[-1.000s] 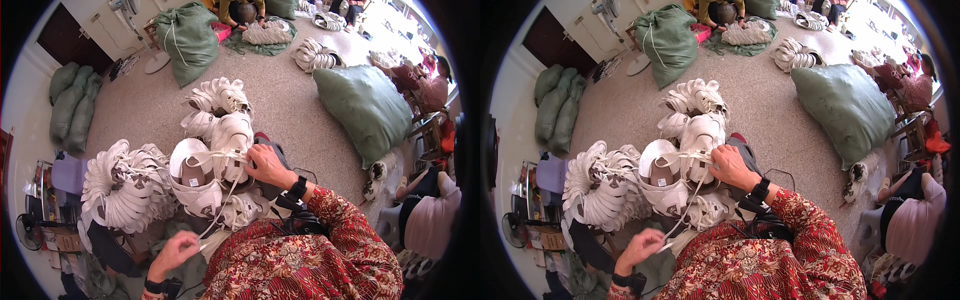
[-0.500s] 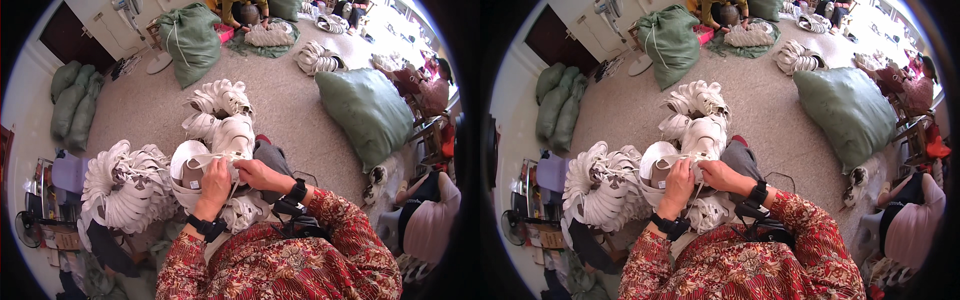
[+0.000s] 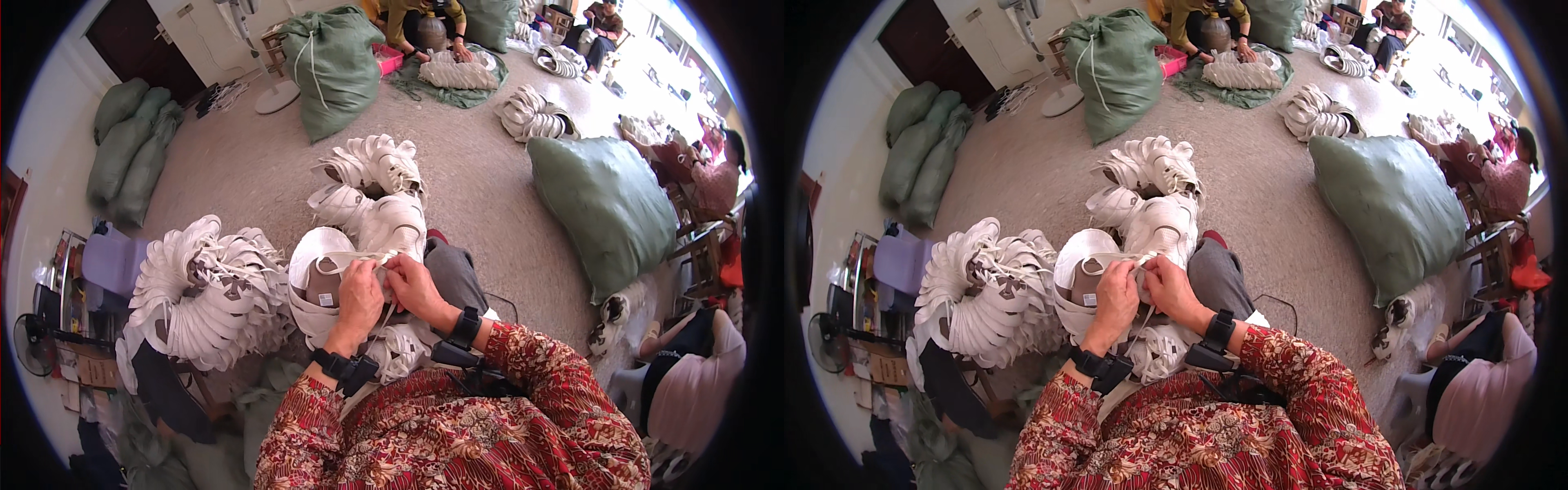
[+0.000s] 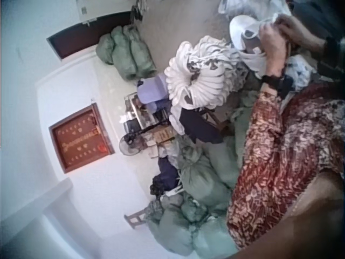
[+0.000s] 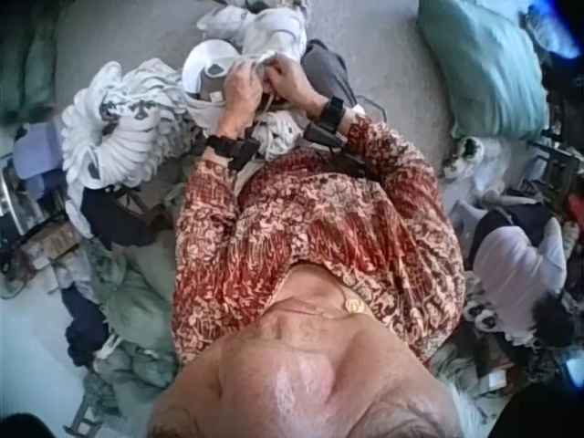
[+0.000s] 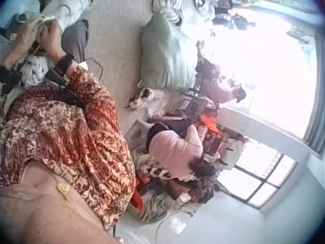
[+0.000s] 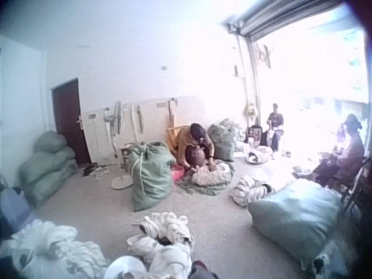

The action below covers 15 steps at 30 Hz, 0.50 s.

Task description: The recorder is threading or tying white straps/components for footwear while sitting on the floor in a shared workspace.

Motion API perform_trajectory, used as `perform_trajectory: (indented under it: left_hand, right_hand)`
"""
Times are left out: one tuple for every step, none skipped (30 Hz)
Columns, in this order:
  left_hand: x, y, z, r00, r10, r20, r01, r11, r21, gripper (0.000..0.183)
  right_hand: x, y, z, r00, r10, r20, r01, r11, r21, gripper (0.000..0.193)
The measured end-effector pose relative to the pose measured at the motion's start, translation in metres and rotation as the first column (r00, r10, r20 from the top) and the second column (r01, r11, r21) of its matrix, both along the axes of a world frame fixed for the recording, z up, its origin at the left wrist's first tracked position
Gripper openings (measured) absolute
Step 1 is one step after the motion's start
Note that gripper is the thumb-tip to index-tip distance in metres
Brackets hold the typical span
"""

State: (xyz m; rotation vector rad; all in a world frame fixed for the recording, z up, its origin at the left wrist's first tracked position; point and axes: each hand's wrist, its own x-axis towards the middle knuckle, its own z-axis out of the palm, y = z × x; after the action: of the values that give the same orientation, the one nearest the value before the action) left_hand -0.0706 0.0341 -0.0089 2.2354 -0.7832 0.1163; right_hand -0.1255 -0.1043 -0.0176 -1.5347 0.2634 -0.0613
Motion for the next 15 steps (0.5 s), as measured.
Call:
perform_trajectory:
  left_hand:
    - [0.0,0.0,0.001,1.0,-0.018,-0.016,0.018,1.0,0.003,0.026]
    - [-0.001,-0.001,0.001,0.999,-0.037,-0.032,0.037,0.999,0.006,0.027]
    - [-0.002,-0.002,-0.001,0.999,-0.034,-0.035,0.034,0.999,0.003,0.027]
    - [-0.001,-0.002,-0.001,1.0,-0.006,0.026,0.006,1.0,-0.004,0.026]
    - [-0.001,-0.002,-0.002,0.996,0.022,0.086,-0.021,1.0,-0.013,0.025]
    - [-0.001,-0.002,-0.003,0.996,0.025,0.084,-0.023,1.0,-0.016,0.025]
    - [-0.002,-0.003,-0.001,0.999,0.033,-0.009,-0.033,0.998,-0.056,0.024]
    - [-0.003,-0.002,0.0,0.994,0.043,-0.101,-0.053,0.994,-0.095,0.024]
    - [-0.003,-0.002,-0.002,0.994,0.043,-0.105,-0.054,0.993,-0.104,0.024]
    - [-0.002,0.002,-0.008,0.995,0.052,-0.089,-0.062,0.992,-0.113,0.023]
    - [-0.001,0.003,-0.009,0.996,0.055,-0.069,-0.063,0.99,-0.123,0.023]
    - [-0.001,0.002,-0.008,0.996,0.054,-0.071,-0.062,0.991,-0.12,0.023]
    - [-0.001,-0.001,-0.006,0.998,0.032,-0.055,-0.038,0.994,-0.098,0.022]
    - [-0.002,-0.003,-0.004,0.999,0.016,-0.037,-0.018,0.997,-0.073,0.022]
    - [-0.002,0.0,-0.002,0.999,0.018,-0.038,-0.021,0.997,-0.077,0.022]
  right_hand:
    - [-0.001,0.0,-0.001,1.0,0.002,-0.008,-0.002,1.0,-0.021,0.012]
    - [0.001,-0.002,-0.002,1.0,0.006,-0.011,-0.006,1.0,-0.024,0.012]
    - [0.006,-0.005,-0.003,0.998,0.024,-0.049,-0.024,1.0,0.002,0.013]
    - [0.011,-0.004,-0.001,0.995,0.044,-0.085,-0.042,0.999,0.031,0.013]
    - [0.01,-0.006,0.001,0.995,0.047,-0.087,-0.045,0.999,0.028,0.013]
    - [0.005,-0.013,0.004,0.991,0.072,-0.116,-0.07,0.997,0.02,0.014]
    - [-0.001,-0.022,0.006,0.985,0.094,-0.146,-0.094,0.996,0.01,0.015]
    - [-0.011,-0.033,0.005,0.993,0.068,-0.097,-0.078,0.991,-0.111,0.017]
    - [-0.025,-0.053,-0.003,0.999,0.025,-0.045,-0.035,0.971,-0.235,0.018]
    - [-0.039,-0.071,0.004,0.997,0.025,-0.077,-0.044,0.967,-0.251,0.016]
    - [-0.055,-0.092,0.003,0.986,-0.058,-0.159,0.021,0.974,-0.227,0.014]
    - [-0.074,-0.125,-0.019,0.97,-0.178,-0.163,0.104,0.918,-0.384,0.014]
    - [-0.103,-0.172,-0.055,0.959,-0.26,-0.113,0.174,0.853,-0.491,0.013]
    - [-0.134,-0.209,-0.079,0.938,-0.347,0.016,0.251,0.646,-0.721,0.012]
    - [-0.166,-0.238,-0.087,0.883,-0.446,-0.147,0.234,0.688,-0.687,0.011]
